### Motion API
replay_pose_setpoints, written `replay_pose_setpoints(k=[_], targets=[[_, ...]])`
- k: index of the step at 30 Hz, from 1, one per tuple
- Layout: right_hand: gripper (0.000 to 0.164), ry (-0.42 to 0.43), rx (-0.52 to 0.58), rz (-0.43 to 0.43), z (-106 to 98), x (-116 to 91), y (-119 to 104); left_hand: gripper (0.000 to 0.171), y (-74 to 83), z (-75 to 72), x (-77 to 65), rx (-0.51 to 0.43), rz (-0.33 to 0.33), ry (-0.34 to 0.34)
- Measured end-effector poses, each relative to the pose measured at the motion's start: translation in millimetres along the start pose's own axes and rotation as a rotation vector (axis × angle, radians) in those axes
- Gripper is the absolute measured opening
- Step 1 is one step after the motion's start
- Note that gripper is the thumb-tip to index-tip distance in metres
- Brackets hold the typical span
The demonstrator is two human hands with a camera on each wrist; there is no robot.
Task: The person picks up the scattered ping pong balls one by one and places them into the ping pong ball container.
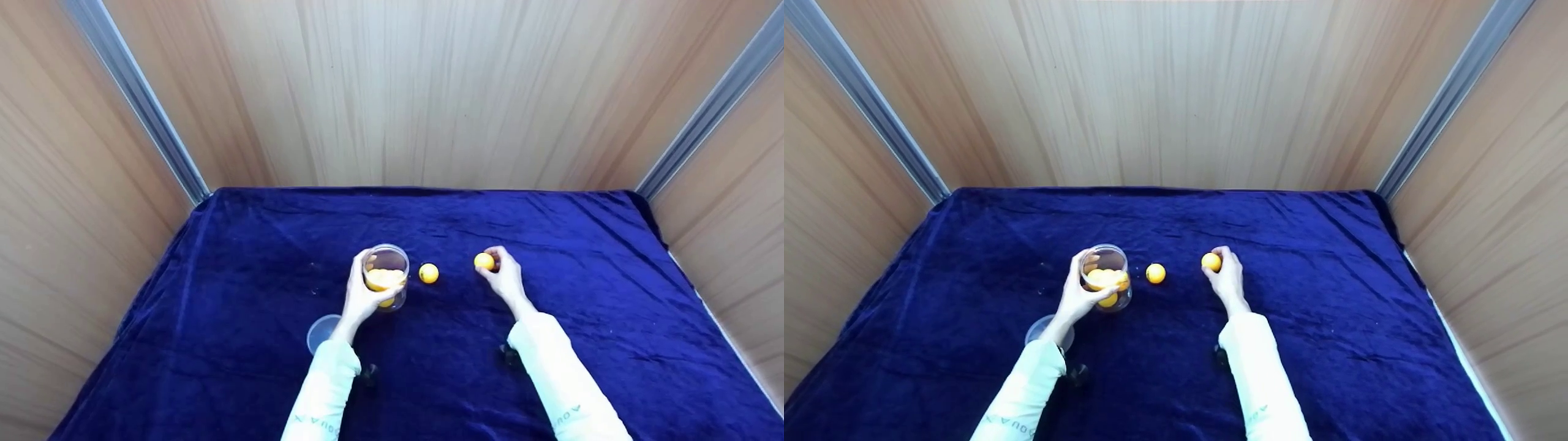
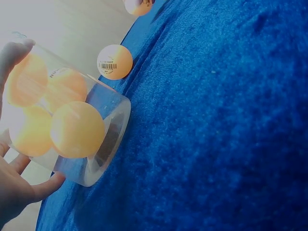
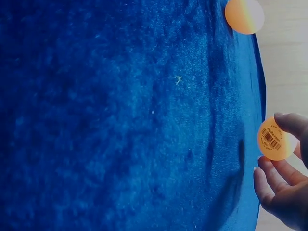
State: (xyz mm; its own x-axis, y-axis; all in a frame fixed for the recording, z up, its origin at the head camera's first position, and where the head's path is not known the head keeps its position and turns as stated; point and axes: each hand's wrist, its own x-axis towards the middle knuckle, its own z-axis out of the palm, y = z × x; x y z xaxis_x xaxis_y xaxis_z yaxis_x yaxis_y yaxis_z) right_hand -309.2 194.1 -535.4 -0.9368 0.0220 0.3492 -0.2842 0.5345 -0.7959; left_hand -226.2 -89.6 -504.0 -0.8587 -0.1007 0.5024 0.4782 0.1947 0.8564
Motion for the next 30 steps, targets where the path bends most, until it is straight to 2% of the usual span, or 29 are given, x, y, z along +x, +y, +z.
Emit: replay_pose_setpoints(k=[10,20,30], targets=[[0.036,-0.026,0.067,-0.032,-2,-5,-12,0.080,1.4,0.7,0.5,0.007,-0.014,0.005],[0.036,-0.091,0.124,-0.060,3,-10,-35,0.082,-0.1,1.0,1.2,0.001,-0.011,0.004],[0.037,-0.140,0.174,-0.129,10,-17,-59,0.082,-1.6,0.8,1.4,-0.006,-0.003,0.002]])
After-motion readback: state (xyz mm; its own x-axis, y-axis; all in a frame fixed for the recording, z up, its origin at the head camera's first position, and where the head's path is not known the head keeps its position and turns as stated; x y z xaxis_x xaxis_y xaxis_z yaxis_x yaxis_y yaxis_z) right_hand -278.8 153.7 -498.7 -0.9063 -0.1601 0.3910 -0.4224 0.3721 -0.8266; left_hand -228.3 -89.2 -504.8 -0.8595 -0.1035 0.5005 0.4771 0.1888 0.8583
